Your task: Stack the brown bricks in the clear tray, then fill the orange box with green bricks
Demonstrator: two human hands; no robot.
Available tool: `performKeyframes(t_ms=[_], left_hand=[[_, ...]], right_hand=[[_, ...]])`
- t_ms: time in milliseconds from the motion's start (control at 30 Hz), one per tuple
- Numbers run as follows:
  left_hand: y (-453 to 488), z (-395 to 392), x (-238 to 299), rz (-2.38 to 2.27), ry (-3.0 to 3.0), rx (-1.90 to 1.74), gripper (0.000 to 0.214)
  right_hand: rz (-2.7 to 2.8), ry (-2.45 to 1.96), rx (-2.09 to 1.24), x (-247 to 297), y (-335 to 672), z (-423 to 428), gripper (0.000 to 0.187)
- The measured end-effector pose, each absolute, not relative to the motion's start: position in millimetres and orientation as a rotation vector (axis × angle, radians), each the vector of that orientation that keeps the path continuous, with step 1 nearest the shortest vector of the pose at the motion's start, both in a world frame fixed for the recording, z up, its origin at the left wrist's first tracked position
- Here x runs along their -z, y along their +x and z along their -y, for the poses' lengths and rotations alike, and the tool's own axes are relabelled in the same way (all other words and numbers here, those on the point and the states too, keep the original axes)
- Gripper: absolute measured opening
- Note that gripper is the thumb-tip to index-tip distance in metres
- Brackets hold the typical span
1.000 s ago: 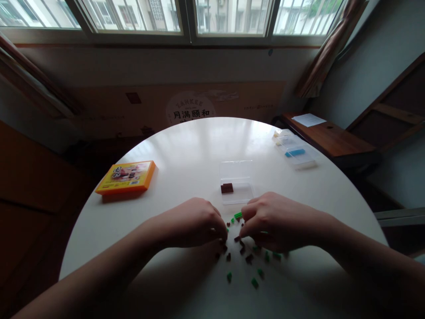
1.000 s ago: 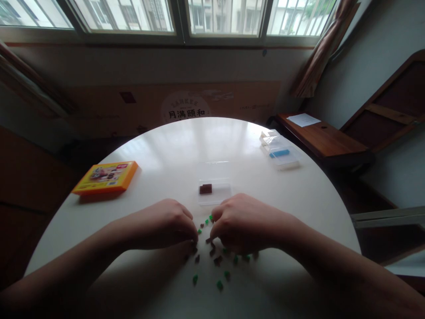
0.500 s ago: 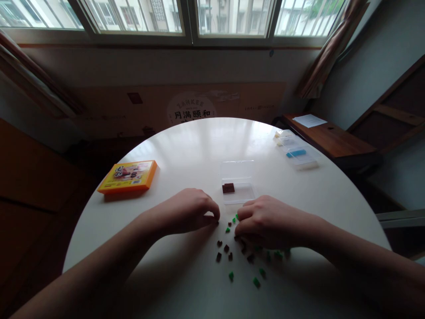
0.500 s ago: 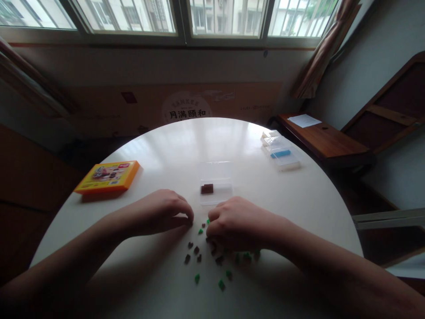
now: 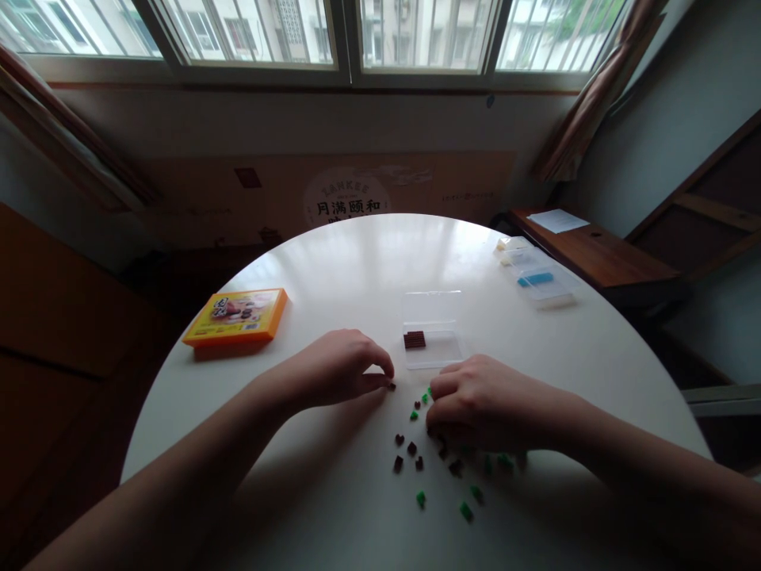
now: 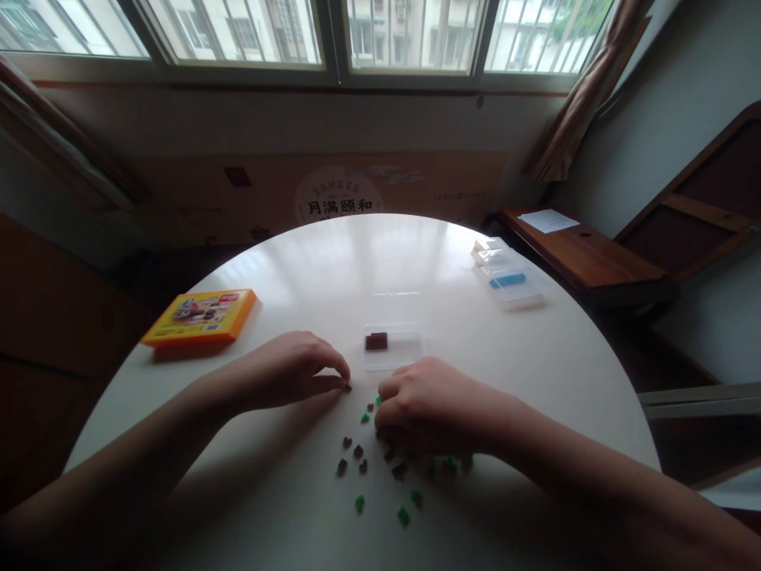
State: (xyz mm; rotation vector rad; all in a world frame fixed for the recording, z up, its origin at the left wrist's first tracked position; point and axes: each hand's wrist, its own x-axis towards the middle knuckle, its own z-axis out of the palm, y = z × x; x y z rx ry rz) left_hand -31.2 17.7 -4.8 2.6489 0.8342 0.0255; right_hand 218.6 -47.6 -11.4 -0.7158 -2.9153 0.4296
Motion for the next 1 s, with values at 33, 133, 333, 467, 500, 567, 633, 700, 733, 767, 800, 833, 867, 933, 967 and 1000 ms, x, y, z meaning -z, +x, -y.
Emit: performKeyframes(t_ms=[33, 133, 333, 467, 500, 567, 633, 700, 733, 767, 800, 833, 867, 933, 967, 1000], left_hand=[[-31.1, -17.3, 5.1, -0.827, 2.651, -0.024, 0.015], [-30.1, -16.6, 5.4, -0.832, 2.657, -0.016, 0.015], [-27.0, -16.6, 3.4, -0.934, 2.666, 0.011, 0.014], [-26.2, -18.0, 5.0, -1.034, 2.697, -0.007, 0.014], [-26.2, -18.5, 5.7, -1.054, 2.706, -0.017, 0.015], [-26.1, -19.2, 6.6, -1.076, 2.715, -0.029, 0.016], [-25.6, -19.3, 6.4, -1.082, 2.714, -0.02, 0.016], [-25.0, -19.0, 5.3, -1.088, 2.704, -0.001, 0.017], [-24.8, -18.9, 4.7, -1.092, 2.697, 0.007, 0.017], [-24.6, -18.8, 4.2, -1.094, 2.69, 0.011, 0.018], [-24.6, -18.9, 4.0, -1.094, 2.685, 0.012, 0.018], [-24.7, -19.1, 4.0, -1.09, 2.682, 0.012, 0.018], [-25.0, -19.5, 4.4, -1.084, 2.683, 0.01, 0.019], [-25.7, -20.4, 6.0, -1.071, 2.695, 0.002, 0.02], [-26.1, -20.8, 7.0, -1.069, 2.703, -0.005, 0.02], [-26.3, -21.2, 8.1, -1.071, 2.709, -0.014, 0.021]], right_hand=[[2.914, -0.717, -0.421, 11.4, 217.9, 47.9, 0.016], [2.872, -0.742, -0.377, 10.5, 218.1, 47.7, 0.018], [2.477, -1.148, -0.195, 9.2, 229.7, 35.7, 0.019], [2.342, -1.437, -0.085, 15.8, 233.8, 20.8, 0.019], [2.346, -1.48, -0.076, 17.6, 233.5, 17.2, 0.019], [2.366, -1.535, -0.082, 20.3, 231.7, 11.2, 0.019], [2.388, -1.568, -0.111, 21.4, 229.5, 6.9, 0.019], [2.403, -1.59, -0.142, 21.4, 227.6, 4.3, 0.019], [2.409, -1.596, -0.154, 21.3, 226.8, 3.5, 0.019], [2.413, -1.601, -0.164, 21.3, 226.3, 3.0, 0.019], [2.417, -1.602, -0.171, 21.3, 225.8, 2.6, 0.02], [2.418, -1.602, -0.176, 21.5, 225.6, 2.5, 0.021], [2.417, -1.602, -0.179, 21.6, 225.4, 2.4, 0.021], [2.408, -1.601, -0.178, 21.7, 225.3, 3.0, 0.023], [2.4, -1.598, -0.173, 21.4, 225.4, 3.6, 0.023], [2.391, -1.596, -0.164, 20.8, 225.5, 4.6, 0.023]])
